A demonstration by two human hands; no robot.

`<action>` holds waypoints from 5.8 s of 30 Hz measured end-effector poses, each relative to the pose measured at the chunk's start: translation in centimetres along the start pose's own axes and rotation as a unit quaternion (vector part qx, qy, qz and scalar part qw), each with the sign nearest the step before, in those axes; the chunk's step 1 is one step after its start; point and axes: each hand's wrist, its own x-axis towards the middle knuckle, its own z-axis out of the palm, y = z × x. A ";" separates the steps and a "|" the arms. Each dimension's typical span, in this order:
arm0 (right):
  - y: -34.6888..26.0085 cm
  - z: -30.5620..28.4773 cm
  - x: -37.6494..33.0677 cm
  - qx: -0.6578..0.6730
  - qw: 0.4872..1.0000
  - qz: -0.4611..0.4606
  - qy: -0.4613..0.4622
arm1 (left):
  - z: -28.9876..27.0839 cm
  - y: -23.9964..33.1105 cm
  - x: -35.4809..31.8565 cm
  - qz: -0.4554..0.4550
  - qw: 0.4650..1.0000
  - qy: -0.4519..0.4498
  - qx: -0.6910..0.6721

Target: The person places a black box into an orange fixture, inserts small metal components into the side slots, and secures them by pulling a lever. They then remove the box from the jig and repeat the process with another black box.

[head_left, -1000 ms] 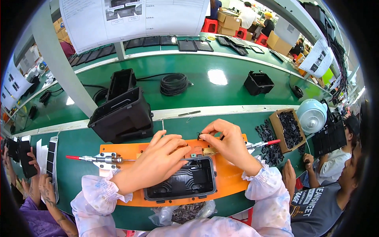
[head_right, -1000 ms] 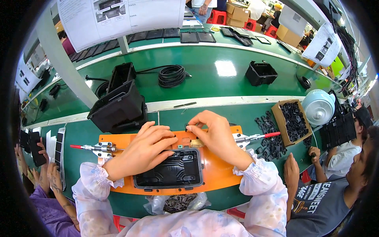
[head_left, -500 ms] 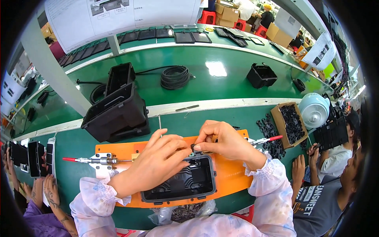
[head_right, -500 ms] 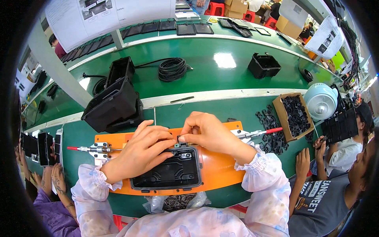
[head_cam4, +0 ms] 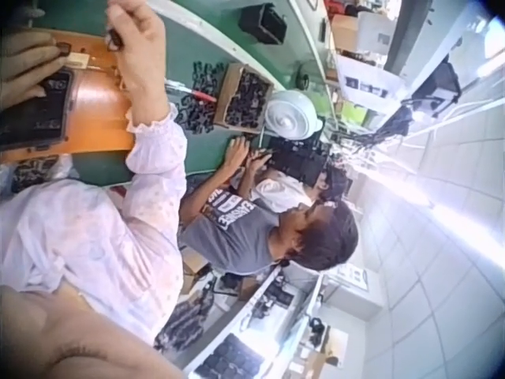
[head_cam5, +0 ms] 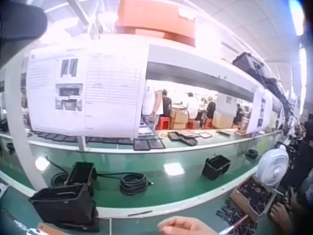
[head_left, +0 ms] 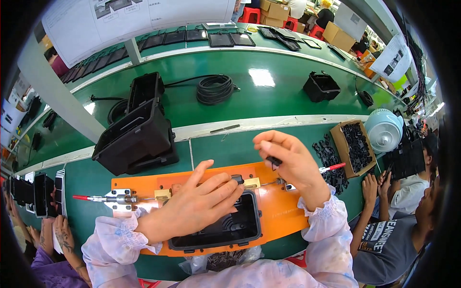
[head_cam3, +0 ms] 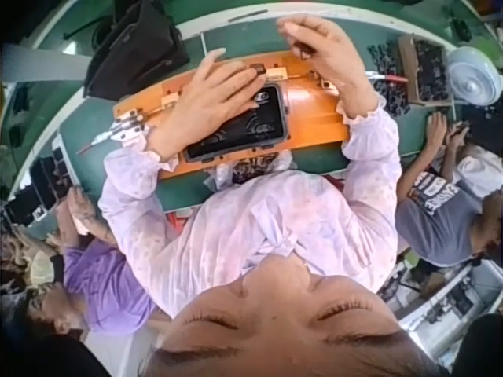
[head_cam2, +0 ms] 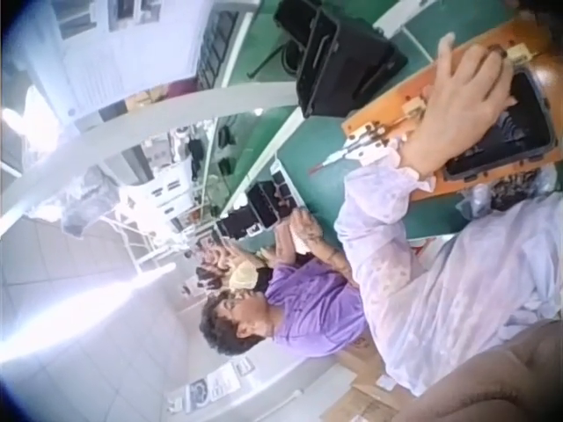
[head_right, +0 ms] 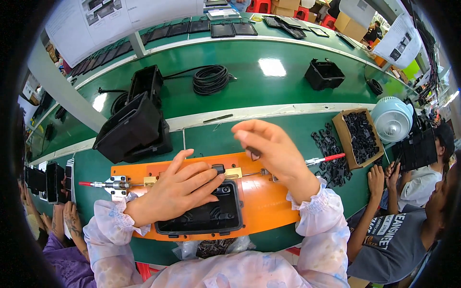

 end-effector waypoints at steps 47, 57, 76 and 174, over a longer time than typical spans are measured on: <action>-1.4 9.0 3.7 -0.313 0.908 -0.224 -0.163 | -7.3 -2.3 -7.7 -0.281 0.939 0.181 0.078; 0.4 10.0 5.0 -0.141 0.960 -0.084 -0.224 | -6.2 -1.3 -8.9 -0.277 0.951 0.127 0.055; -1.9 11.4 5.3 -0.358 0.838 -0.240 -0.335 | -5.5 -0.6 -8.3 -0.240 0.965 0.108 0.024; 8.2 -16.2 -7.3 0.174 0.871 -0.261 0.378 | -5.6 -0.7 -5.6 -0.123 0.986 -0.081 0.073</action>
